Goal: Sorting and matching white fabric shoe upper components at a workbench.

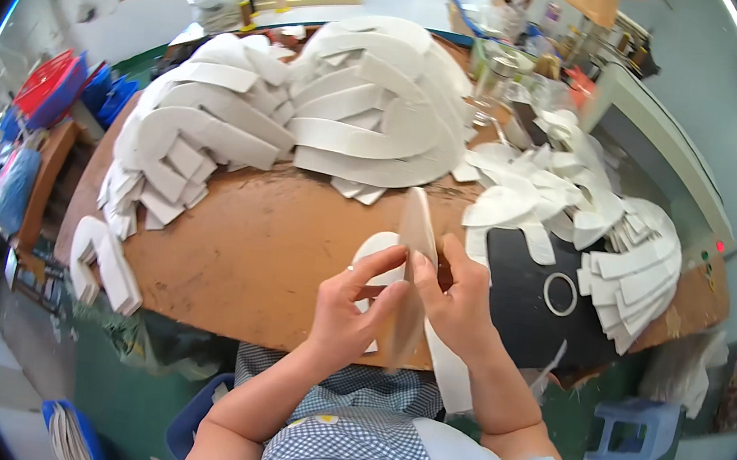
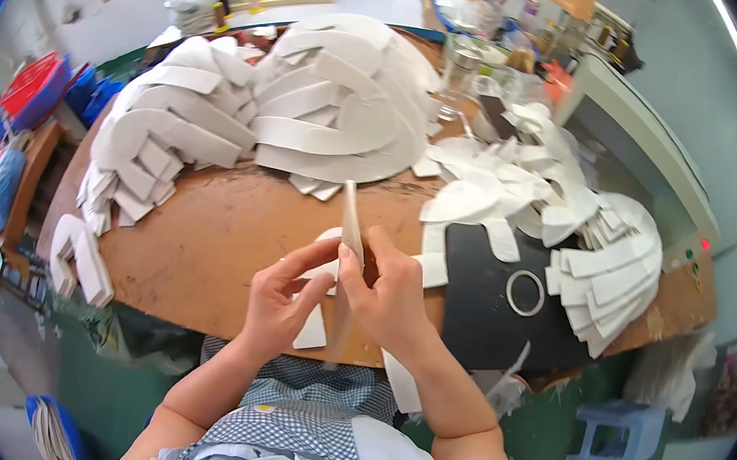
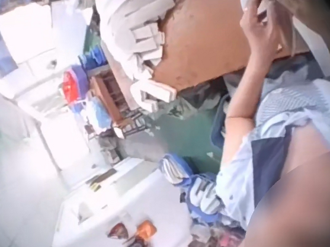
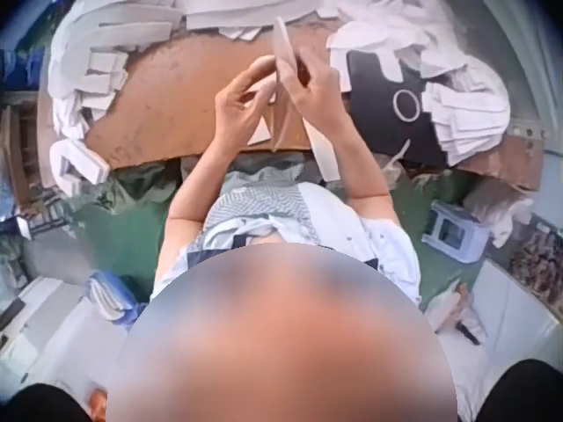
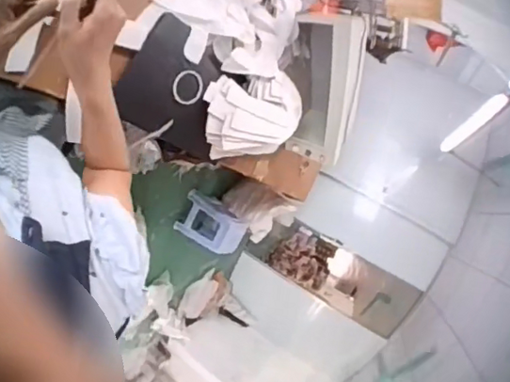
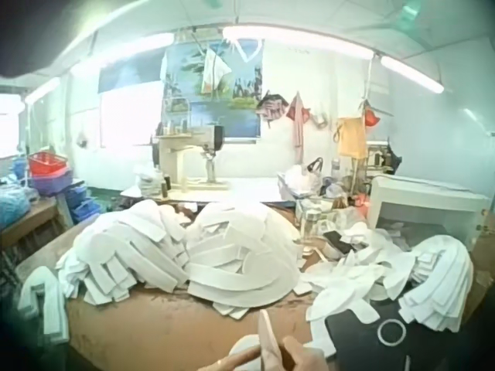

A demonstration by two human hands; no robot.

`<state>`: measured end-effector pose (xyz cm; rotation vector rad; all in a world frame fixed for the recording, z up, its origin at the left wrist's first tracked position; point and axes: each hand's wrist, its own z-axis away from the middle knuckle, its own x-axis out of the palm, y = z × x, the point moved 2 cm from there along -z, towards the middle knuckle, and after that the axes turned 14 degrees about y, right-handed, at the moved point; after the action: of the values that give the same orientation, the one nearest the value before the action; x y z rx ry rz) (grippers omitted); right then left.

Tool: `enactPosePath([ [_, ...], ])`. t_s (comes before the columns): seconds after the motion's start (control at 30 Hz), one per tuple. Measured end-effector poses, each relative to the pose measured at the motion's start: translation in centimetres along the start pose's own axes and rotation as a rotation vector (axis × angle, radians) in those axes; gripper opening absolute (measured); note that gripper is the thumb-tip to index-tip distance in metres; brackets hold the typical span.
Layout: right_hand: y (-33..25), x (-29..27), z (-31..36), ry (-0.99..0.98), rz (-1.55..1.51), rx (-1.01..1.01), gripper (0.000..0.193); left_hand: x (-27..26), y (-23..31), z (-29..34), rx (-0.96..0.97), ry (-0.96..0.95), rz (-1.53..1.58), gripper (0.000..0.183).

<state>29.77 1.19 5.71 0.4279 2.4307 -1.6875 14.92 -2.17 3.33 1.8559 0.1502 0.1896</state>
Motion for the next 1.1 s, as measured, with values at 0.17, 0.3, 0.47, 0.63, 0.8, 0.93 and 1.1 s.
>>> enactPosePath([
  [0.17, 1.6, 3.2, 0.7, -0.215, -0.471, 0.462, 0.025, -2.2, -1.6, 1.0, -0.141, 0.127, 0.024, 0.042],
  [0.3, 2.1, 3.8, 1.0, -0.282, -0.496, 0.47, 0.025, -2.8, -1.3, 1.1, -0.116, 0.161, -0.013, 0.046],
  [0.47, 1.9, 3.6, 0.7, -0.229, -0.548, 0.483, 0.019, -2.4, -1.2, 1.1, -0.034, 0.165, -0.028, 0.049],
  [0.63, 2.9, 4.0, 0.8, -0.212, -0.687, 0.57, 0.015, -2.7, -1.4, 1.1, -0.111, 0.159, 0.013, 0.048],
  [0.8, 3.5, 4.9, 0.8, -0.25, -0.796, 0.639, 0.013, -3.1, -1.5, 1.2, -0.113, 0.192, 0.052, 0.046],
  [0.93, 4.2, 5.5, 0.5, -0.273, -0.847, 0.665, 0.014, -3.1, -1.2, 1.1, -0.172, 0.207, 0.091, 0.044],
  [1.1, 4.5, 5.7, 0.2, -0.281, -0.814, 0.648, 0.013, -3.1, -1.4, 0.9, -0.209, 0.184, 0.102, 0.043],
])
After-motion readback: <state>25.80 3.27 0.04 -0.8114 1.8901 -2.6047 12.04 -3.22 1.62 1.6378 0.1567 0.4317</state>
